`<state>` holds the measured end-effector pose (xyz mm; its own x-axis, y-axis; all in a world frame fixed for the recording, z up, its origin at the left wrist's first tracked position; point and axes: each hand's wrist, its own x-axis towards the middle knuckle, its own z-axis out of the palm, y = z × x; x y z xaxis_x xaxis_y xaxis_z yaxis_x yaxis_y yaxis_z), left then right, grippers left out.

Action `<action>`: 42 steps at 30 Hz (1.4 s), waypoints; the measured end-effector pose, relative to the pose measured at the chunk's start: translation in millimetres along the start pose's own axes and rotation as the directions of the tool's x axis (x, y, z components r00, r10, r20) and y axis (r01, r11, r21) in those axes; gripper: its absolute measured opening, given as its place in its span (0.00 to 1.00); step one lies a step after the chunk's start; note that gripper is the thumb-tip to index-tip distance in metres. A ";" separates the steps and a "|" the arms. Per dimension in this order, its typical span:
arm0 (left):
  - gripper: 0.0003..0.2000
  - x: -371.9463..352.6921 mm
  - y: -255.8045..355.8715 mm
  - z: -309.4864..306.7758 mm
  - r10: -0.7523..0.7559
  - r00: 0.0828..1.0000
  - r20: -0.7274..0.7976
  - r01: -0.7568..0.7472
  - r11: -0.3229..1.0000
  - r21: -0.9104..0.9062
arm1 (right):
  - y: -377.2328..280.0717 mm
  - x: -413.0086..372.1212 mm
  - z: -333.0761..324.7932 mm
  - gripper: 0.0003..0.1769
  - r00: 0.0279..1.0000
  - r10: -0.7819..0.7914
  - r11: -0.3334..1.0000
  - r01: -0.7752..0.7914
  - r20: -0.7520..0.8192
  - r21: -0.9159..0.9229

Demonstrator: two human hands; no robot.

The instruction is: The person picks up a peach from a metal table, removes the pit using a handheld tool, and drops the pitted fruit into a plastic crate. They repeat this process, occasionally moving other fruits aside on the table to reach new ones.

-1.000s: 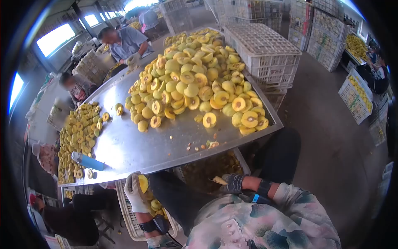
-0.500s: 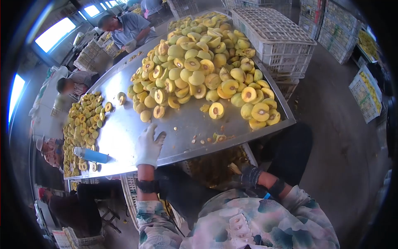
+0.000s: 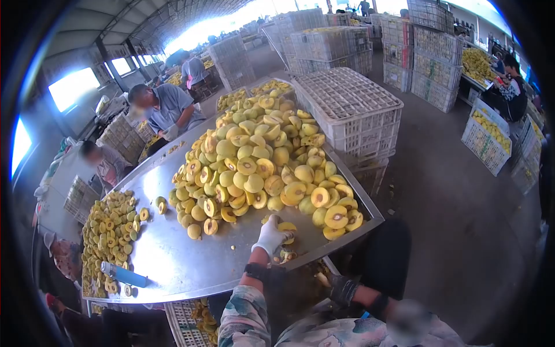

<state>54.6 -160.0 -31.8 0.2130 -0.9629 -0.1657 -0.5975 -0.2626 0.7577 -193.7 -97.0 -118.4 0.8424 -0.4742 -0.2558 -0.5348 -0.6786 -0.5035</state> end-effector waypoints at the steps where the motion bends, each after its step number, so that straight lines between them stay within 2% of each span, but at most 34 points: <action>1: 0.24 -12.7 3.3 -1.9 -0.093 0.995 -0.035 0.074 0.927 -0.368 | 22.3 10.4 21.4 0.29 0.978 -0.058 0.972 0.101 -0.200 0.213; 2: 0.22 -32.7 27.3 -5.1 -0.181 0.981 -0.066 0.084 0.714 -0.695 | 39.1 17.7 48.5 0.31 0.918 -0.054 0.886 0.226 -0.392 0.406; 3: 0.19 -38.9 19.7 -11.0 -0.152 0.987 -0.059 0.072 0.733 -0.677 | 14.2 9.6 12.4 0.32 0.944 0.064 0.690 0.192 -0.322 0.698; 4: 0.17 -48.6 19.9 -9.5 -0.168 0.982 -0.090 0.041 0.650 -0.759 | -9.6 -2.2 -24.2 0.20 0.936 0.253 0.695 -0.002 -0.243 0.719; 5: 0.13 -60.0 27.4 -9.6 -0.181 0.977 -0.117 0.030 0.653 -0.756 | -12.2 3.1 -29.2 0.16 0.941 0.288 0.682 -0.069 -0.180 0.728; 6: 0.11 -70.7 31.3 -6.4 -0.187 0.973 -0.136 -0.001 0.583 -0.813 | -27.7 -0.1 -51.3 0.15 0.950 0.303 0.446 -0.074 -0.072 0.892; 7: 0.10 -81.6 42.2 -1.1 -0.200 0.967 -0.157 -0.048 0.462 -0.885 | -44.5 -5.5 -72.7 0.13 0.954 0.299 0.178 -0.084 0.028 0.980; 8: 0.10 -89.4 40.8 0.9 -0.217 0.961 -0.170 -0.055 0.452 -0.890 | -50.0 -3.0 -73.6 0.13 0.955 0.291 0.164 -0.109 0.058 0.980; 10: 0.09 -102.3 37.5 5.4 -0.242 0.954 -0.180 -0.056 0.442 -0.895 | -58.5 0.8 -74.1 0.17 0.938 0.299 0.290 0.082 -0.172 0.953; 11: 0.09 -107.9 36.8 8.6 -0.232 0.946 -0.226 -0.090 0.482 -0.872 | -66.1 0.4 -80.0 0.17 0.941 0.299 0.283 0.071 -0.159 0.957; 13: 0.09 -114.8 32.0 15.1 -0.223 0.937 -0.270 -0.120 0.520 -0.845 | -79.5 0.0 -93.9 0.20 0.839 0.265 0.685 0.183 -0.476 0.705; 15: 0.09 -117.6 23.2 22.6 -0.062 0.898 -0.436 -0.274 0.695 -0.664 | -80.5 7.1 -91.1 0.23 0.839 0.277 0.661 0.187 -0.468 0.727; 17: 0.08 -126.0 24.8 27.5 -0.089 0.911 -0.403 -0.246 0.668 -0.702 | -87.0 9.1 -92.4 0.23 0.797 0.270 0.707 0.216 -0.540 0.673; 18: 0.08 -129.0 24.5 30.3 -0.066 0.911 -0.406 -0.246 0.703 -0.667 | -87.3 12.0 -88.8 0.23 0.797 0.274 0.706 0.213 -0.538 0.675; 19: 0.08 -132.3 26.9 32.9 -0.044 0.912 -0.408 -0.246 0.736 -0.630 | -85.9 17.0 -82.3 0.22 0.747 0.245 0.802 0.202 -0.618 0.563; 20: 0.08 -139.1 35.7 35.8 -0.038 0.920 -0.390 -0.248 0.714 -0.655 | -85.0 20.4 -77.4 0.23 0.695 0.203 0.881 0.179 -0.690 0.439; 24: 0.08 -144.0 30.9 44.9 -0.008 0.927 -0.374 -0.253 0.724 -0.641 | -79.5 21.6 -72.7 0.21 0.725 0.194 0.912 0.115 -0.661 0.395; 26: 0.10 -143.2 23.7 51.0 -0.057 0.916 -0.398 -0.226 0.745 -0.628 | -78.7 21.0 -73.9 0.19 0.815 0.176 0.823 0.187 -0.553 0.537; 27: 0.10 -139.5 22.5 52.8 -0.055 0.916 -0.398 -0.228 0.746 -0.626 | -78.9 19.5 -69.8 0.19 0.813 0.176 0.822 0.189 -0.555 0.537; 29: 0.12 -132.5 20.1 56.3 -0.139 0.867 -0.479 -0.343 0.531 -0.775 | -81.7 11.8 -48.2 0.18 0.890 -0.110 0.946 0.230 -0.442 0.229; 30: 0.14 -131.7 13.2 51.6 -0.141 0.875 -0.462 -0.304 0.582 -0.754 | -82.4 11.2 -37.4 0.16 0.754 -0.171 0.876 0.411 -0.634 0.253; 31: 0.14 -129.1 6.5 51.9 -0.143 0.872 -0.468 -0.309 0.582 -0.753 | -84.0 8.9 -47.7 0.16 0.754 -0.178 0.875 0.416 -0.632 0.249; 32: 0.14 -126.5 0.8 51.9 -0.178 0.853 -0.490 -0.284 0.629 -0.724 | -87.0 3.2 -66.7 0.15 0.866 0.003 0.848 0.263 -0.500 0.460; 33: 0.13 -126.4 -4.2 52.1 -0.213 0.834 -0.509 -0.251 0.675 -0.693 | -87.9 -0.8 -76.1 0.15 0.932 0.170 0.769 0.077 -0.319 0.635; 34: 0.13 -127.5 -4.9 50.6 -0.201 0.842 -0.501 -0.249 0.678 -0.691 | -85.7 1.3 -73.8 0.15 0.889 -0.030 0.891 0.231 -0.457 0.390; 35: 0.13 -128.9 -4.9 49.8 -0.200 0.844 -0.497 -0.244 0.682 -0.689 | -85.7 0.1 -72.1 0.15 0.888 -0.025 0.889 0.229 -0.458 0.396; 37: 0.11 -130.9 -1.6 51.2 -0.169 0.845 -0.507 -0.296 0.642 -0.707 | -89.5 -5.2 -77.0 0.15 0.979 0.146 0.600 0.024 -0.139 0.800; 41: 0.10 -137.0 11.2 50.1 -0.213 0.852 -0.479 -0.288 0.574 -0.767 | -90.4 -2.2 -67.0 0.15 0.979 0.162 0.548 0.016 -0.125 0.836; 42: 0.10 -138.4 14.5 50.3 -0.173 0.830 -0.530 -0.322 0.628 -0.708 | -89.3 -1.0 -60.6 0.15 0.965 0.139 0.617 0.090 -0.220 0.782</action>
<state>-22.5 -33.7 -29.6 0.6904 -0.7204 0.0660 0.1037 0.1888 0.9765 -150.8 -70.0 -23.2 0.7245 -0.6759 -0.1352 -0.2034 -0.0222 -0.9789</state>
